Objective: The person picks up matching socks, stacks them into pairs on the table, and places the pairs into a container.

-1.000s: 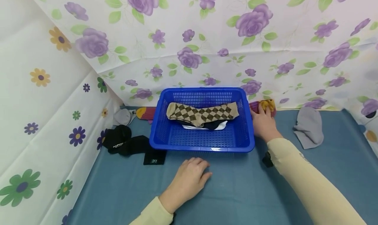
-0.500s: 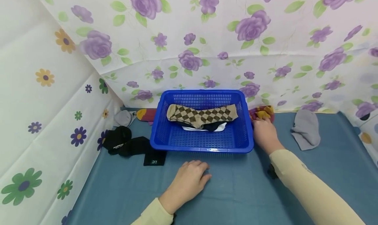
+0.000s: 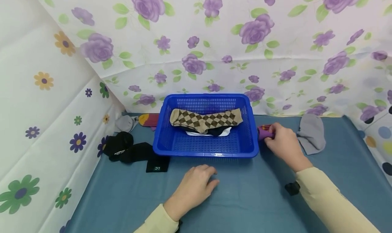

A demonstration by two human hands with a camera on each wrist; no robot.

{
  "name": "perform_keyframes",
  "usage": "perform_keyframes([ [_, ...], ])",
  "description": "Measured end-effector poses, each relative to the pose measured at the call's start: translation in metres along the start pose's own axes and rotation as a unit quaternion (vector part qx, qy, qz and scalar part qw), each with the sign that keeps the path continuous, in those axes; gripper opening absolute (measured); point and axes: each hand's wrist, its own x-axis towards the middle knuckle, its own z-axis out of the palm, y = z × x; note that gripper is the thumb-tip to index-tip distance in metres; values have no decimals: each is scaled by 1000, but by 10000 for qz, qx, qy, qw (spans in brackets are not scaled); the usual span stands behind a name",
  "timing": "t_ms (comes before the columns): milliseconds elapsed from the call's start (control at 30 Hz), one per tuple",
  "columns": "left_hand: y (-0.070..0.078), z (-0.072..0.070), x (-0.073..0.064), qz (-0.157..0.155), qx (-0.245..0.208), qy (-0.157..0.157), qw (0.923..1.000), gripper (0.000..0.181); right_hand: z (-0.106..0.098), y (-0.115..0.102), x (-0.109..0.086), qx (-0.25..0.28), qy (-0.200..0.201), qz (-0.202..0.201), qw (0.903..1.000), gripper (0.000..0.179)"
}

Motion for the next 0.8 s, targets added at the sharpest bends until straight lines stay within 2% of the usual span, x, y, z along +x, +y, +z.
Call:
perform_keyframes([
  [100,4,-7,2,68,-322,136,9994,20,-24,-13,-10,136,387,-54,9991,14],
  [267,13,-21,6,113,-678,305,9972,20,-58,-35,-27,295,654,-114,9974,13],
  [500,28,-36,16,157,-1368,485,9893,46,-98,-78,-60,704,643,-268,9951,15],
  [567,33,-41,21,92,-1769,414,9833,55,-106,-94,-69,916,475,-441,9937,14],
  [667,42,-46,29,-96,-2501,192,9680,68,-111,-115,-79,1332,108,-881,9871,14],
  [733,47,-48,33,-152,-2960,99,9550,75,-111,-126,-83,1581,-190,-1232,9795,16],
  [800,52,-49,35,-96,-3260,129,9452,76,-109,-133,-86,1801,-511,-1548,9700,19],
])
